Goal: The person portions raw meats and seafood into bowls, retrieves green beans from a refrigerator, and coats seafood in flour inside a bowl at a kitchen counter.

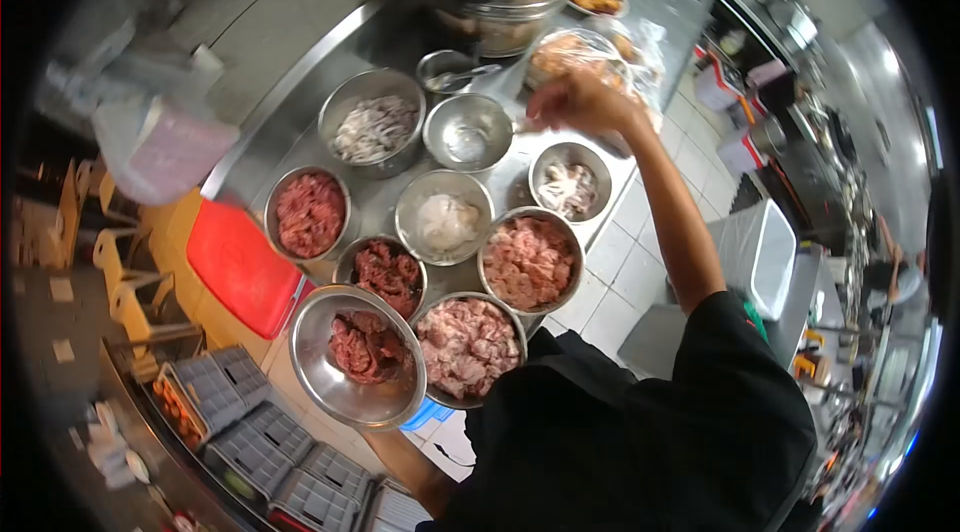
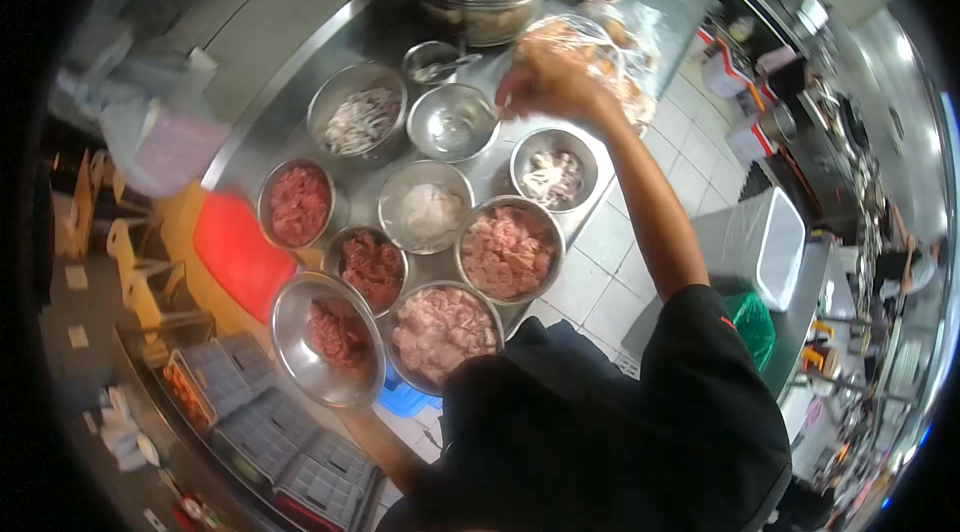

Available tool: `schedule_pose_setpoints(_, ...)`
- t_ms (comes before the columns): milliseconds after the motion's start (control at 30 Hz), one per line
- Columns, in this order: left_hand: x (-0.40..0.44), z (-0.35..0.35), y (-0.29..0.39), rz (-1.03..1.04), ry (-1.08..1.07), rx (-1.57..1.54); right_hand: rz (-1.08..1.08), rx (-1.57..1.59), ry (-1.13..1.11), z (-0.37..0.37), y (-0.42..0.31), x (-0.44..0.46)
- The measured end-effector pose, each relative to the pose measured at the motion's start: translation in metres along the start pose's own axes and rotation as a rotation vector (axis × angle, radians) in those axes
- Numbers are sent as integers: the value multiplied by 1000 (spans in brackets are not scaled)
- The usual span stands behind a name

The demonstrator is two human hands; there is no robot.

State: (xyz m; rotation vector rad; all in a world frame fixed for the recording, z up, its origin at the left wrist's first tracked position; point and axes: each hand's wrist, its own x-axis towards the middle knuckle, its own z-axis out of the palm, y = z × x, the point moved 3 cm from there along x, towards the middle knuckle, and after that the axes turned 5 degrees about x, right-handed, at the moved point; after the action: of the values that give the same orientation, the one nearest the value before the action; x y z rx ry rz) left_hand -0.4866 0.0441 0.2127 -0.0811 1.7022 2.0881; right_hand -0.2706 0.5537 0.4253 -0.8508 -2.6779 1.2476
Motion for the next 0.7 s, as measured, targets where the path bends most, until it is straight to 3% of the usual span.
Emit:
schedule_pose_setpoints(67, 10, 15, 2, 1, -55, 15, 105, -310, 107, 15, 62, -40)
schedule_pose_setpoints(133, 16, 30, 4, 2, -103, 29, 150, -502, 466, 33, 128, -86)
schedule_pose_setpoints(167, 19, 39, 4, 6, -126, 37, 550, -393, 422, 47, 173, -104)
schedule_pose_setpoints(200, 21, 48, 3, 7, -150, 45, 749, -362, 270, 66, 201, -118)
schedule_pose_setpoints(233, 17, 60, 1, 5, -184, 54, 885, 76, 177, 73, 200, -135)
schedule_pose_setpoints(333, 15, 118, -14, 1, -354, 99, 9, -515, 155, 131, 235, -151)
schedule_pose_setpoints(400, 4, 176, -30, 10, -529, 133, 335, -159, 524, 148, 238, -179)
schedule_pose_setpoints(500, -41, 260, -62, 11, -824, 190, 383, 182, 1035, 156, 225, -276)
schedule_pose_setpoints(567, -91, 298, -84, 14, -991, 214, 350, 585, 1116, 161, 175, -373)
schedule_pose_setpoints(633, -147, 322, -105, 2, -1125, 222, 404, 481, 1236, 183, 149, -478)
schedule_pose_setpoints(700, -206, 333, -124, -29, -1238, 217, 491, 755, 1347, 215, 113, -577)
